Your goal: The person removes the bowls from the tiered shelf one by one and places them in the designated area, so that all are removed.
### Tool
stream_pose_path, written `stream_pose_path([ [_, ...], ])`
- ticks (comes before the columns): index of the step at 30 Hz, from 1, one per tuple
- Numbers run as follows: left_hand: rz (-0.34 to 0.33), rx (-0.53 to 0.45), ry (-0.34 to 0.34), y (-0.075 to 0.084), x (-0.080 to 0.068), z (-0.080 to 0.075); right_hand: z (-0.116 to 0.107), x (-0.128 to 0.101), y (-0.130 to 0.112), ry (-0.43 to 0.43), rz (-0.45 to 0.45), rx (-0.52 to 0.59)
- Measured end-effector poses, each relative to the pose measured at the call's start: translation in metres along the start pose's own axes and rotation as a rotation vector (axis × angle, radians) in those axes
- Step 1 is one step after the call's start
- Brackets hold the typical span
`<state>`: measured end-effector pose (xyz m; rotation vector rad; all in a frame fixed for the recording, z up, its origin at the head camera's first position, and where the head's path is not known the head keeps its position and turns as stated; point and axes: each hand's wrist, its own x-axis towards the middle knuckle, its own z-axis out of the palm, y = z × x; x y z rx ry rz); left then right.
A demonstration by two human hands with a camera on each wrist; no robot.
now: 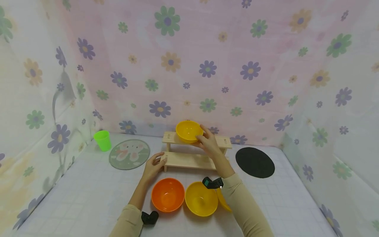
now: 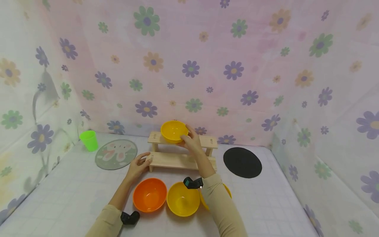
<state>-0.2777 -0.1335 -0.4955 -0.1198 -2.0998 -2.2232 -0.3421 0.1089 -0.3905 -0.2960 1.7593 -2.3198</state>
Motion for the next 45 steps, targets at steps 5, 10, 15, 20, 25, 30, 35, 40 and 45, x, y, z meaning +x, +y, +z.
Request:
stream_pose_path([
  [5, -0.011, 0.002, -0.003, 0.004, -0.002, 0.000, -0.001, -0.005, 0.000, 0.027, -0.010, -0.044],
  [10, 0.008, 0.023, 0.020, -0.009, 0.004, -0.001, -0.004, -0.015, -0.004, 0.016, -0.011, -0.083],
  [15, 0.018, 0.030, 0.030, -0.016, 0.006, -0.001, -0.013, -0.027, -0.008, -0.002, -0.010, -0.135],
  [20, -0.006, 0.015, 0.020, -0.007, 0.003, 0.000, -0.027, -0.042, -0.014, -0.055, -0.016, -0.163],
  [25, -0.025, 0.006, -0.002, 0.013, -0.006, 0.002, -0.045, -0.061, -0.018, -0.070, -0.013, -0.204],
  [30, -0.017, 0.011, 0.000, 0.013, -0.007, 0.002, -0.066, -0.080, -0.018, -0.046, 0.001, -0.250],
  [35, -0.014, 0.024, 0.013, 0.013, -0.007, 0.002, -0.082, -0.098, -0.019, -0.024, 0.005, -0.287],
  [40, -0.015, 0.022, 0.016, 0.013, -0.008, 0.003, -0.096, -0.116, -0.018, 0.007, -0.001, -0.318],
  [45, -0.018, 0.012, 0.009, 0.012, -0.007, 0.003, -0.110, -0.134, -0.015, 0.035, -0.004, -0.342],
])
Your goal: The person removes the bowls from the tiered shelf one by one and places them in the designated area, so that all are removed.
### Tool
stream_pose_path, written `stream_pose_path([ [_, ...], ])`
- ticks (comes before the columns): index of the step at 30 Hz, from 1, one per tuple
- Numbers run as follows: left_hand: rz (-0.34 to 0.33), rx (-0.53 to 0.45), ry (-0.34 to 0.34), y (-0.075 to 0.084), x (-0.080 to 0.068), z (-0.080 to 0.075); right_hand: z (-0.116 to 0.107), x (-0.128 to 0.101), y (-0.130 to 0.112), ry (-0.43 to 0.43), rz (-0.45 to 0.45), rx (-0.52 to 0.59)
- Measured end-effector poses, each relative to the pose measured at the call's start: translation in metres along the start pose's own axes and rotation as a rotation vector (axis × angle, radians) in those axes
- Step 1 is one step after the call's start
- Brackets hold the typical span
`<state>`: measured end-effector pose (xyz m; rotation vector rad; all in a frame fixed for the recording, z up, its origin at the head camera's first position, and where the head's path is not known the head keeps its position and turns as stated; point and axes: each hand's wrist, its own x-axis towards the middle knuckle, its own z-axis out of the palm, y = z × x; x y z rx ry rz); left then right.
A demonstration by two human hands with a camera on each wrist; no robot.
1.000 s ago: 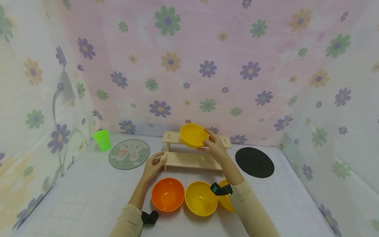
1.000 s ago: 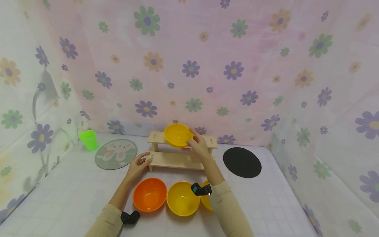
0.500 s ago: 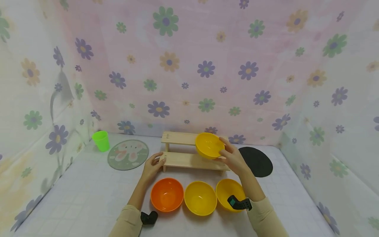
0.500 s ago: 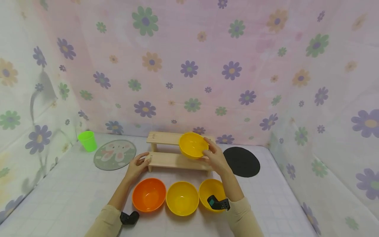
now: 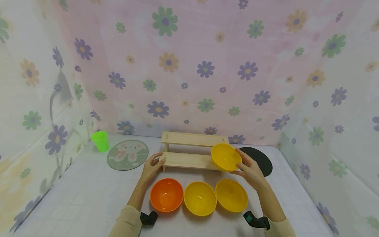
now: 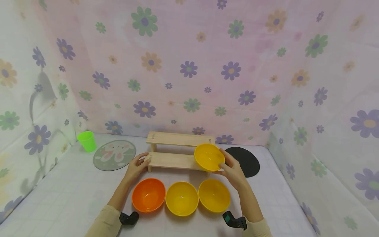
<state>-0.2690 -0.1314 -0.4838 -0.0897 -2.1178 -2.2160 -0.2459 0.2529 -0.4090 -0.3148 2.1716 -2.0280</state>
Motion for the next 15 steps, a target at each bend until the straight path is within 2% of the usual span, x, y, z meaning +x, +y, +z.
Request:
stream_pose_path([
  [4, 0.005, -0.006, -0.004, -0.005, 0.002, -0.001, -0.009, -0.015, 0.006, 0.020, 0.005, -0.037],
  [10, 0.018, -0.014, 0.022, -0.026, 0.012, -0.003, -0.026, -0.034, 0.016, 0.007, -0.017, -0.044],
  [15, 0.043, 0.008, 0.030, -0.030, 0.014, -0.003, -0.040, -0.050, 0.025, 0.015, -0.010, -0.053],
])
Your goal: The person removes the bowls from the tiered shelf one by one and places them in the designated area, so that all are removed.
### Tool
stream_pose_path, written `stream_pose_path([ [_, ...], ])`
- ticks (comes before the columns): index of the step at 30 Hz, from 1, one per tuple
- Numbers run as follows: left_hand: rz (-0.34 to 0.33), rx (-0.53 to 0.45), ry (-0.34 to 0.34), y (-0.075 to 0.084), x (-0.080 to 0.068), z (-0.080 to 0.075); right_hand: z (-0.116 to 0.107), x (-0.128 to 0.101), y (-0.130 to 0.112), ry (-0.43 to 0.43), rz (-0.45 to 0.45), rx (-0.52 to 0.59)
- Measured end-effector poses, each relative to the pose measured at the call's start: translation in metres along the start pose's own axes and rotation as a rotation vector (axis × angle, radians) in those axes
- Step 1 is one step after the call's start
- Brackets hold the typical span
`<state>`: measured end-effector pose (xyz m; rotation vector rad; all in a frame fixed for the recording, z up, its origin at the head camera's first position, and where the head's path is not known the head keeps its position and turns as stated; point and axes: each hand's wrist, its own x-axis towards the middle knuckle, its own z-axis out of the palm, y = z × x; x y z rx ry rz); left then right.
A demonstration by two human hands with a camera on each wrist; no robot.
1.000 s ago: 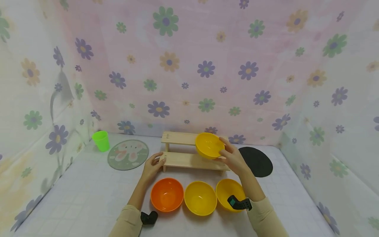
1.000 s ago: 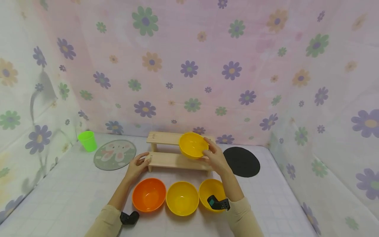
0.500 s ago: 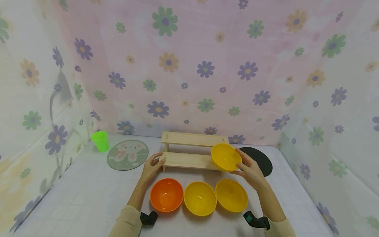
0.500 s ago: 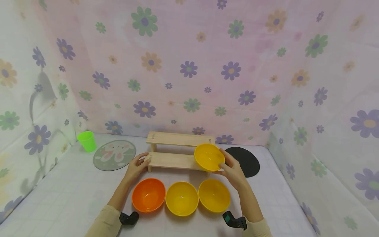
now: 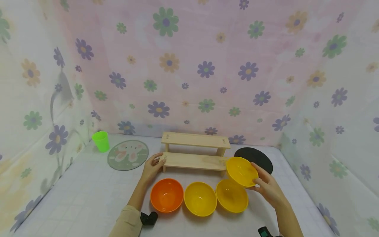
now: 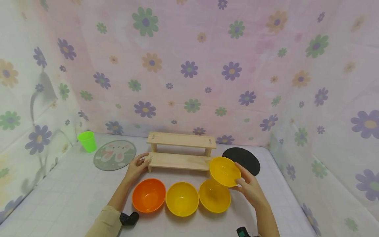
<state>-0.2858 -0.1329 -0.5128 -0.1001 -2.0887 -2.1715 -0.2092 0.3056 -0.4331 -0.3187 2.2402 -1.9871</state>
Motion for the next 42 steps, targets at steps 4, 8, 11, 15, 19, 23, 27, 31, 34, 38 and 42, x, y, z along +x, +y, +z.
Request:
stream_pose_path([
  [4, -0.015, -0.016, 0.004, 0.000, 0.000, 0.000, -0.009, -0.012, 0.009, 0.019, 0.033, 0.000],
  [8, -0.020, -0.013, 0.012, 0.001, 0.000, -0.001, -0.017, -0.021, 0.015, 0.075, 0.073, 0.010],
  [11, -0.011, -0.011, 0.013, 0.000, -0.001, -0.002, -0.024, -0.025, 0.020, 0.107, 0.075, 0.024],
  [15, -0.011, -0.023, 0.009, 0.000, -0.001, -0.002, -0.034, -0.033, 0.028, 0.109, 0.035, 0.056],
  [19, -0.024, -0.040, 0.002, 0.000, 0.000, -0.001, -0.042, -0.041, 0.036, 0.094, -0.002, 0.079],
  [23, -0.030, -0.057, -0.010, 0.004, -0.001, 0.000, -0.045, -0.047, 0.041, 0.123, 0.035, 0.067],
  [27, -0.032, -0.069, -0.021, 0.012, -0.003, 0.001, -0.049, -0.051, 0.050, 0.142, 0.051, 0.065],
  [31, -0.029, -0.060, -0.012, 0.006, 0.000, 0.001, -0.051, -0.053, 0.057, 0.150, 0.082, 0.050],
  [34, -0.024, -0.046, -0.008, 0.002, 0.001, 0.000, -0.050, -0.053, 0.057, 0.178, 0.157, 0.022],
  [38, -0.020, -0.056, -0.014, 0.001, 0.001, 0.000, -0.050, -0.055, 0.059, 0.174, 0.165, 0.024],
  [42, -0.024, -0.065, -0.017, 0.001, 0.000, -0.001, -0.050, -0.057, 0.061, 0.164, 0.153, 0.026],
])
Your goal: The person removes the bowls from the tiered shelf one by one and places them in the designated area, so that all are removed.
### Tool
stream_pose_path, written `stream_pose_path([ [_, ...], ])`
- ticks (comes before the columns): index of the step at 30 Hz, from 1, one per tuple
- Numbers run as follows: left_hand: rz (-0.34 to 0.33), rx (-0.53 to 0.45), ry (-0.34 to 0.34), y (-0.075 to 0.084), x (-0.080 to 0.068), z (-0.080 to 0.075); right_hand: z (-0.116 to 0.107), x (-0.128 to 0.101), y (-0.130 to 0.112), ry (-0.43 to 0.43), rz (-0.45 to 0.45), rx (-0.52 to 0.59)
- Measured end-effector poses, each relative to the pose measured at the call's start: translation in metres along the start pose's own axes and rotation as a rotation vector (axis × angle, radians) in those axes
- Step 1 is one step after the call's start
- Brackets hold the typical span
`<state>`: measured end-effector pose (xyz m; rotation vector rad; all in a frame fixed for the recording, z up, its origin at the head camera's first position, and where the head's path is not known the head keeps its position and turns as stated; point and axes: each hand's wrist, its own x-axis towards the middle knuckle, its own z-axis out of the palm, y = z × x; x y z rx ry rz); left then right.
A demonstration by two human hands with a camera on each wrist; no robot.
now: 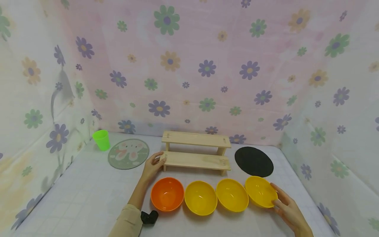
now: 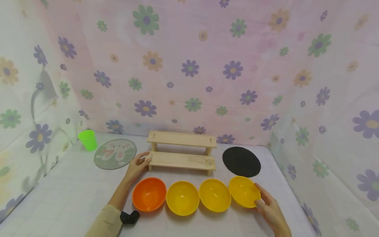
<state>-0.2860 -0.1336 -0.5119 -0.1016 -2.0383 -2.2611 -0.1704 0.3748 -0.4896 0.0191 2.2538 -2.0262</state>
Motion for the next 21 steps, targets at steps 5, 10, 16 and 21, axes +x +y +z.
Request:
stream_pose_path([
  [5, -0.014, 0.014, 0.017, 0.000, -0.002, -0.001, 0.002, -0.001, 0.000, 0.004, 0.009, 0.013],
  [10, -0.026, 0.026, 0.009, 0.002, -0.002, -0.001, 0.003, 0.001, -0.002, 0.051, 0.060, -0.048],
  [16, -0.016, 0.118, -0.031, 0.008, -0.005, -0.005, 0.001, 0.000, -0.008, 0.166, -0.005, -0.246],
  [21, -0.002, 0.347, -0.048, 0.024, -0.015, -0.014, 0.000, 0.003, -0.020, 0.300, -0.065, -0.487],
])
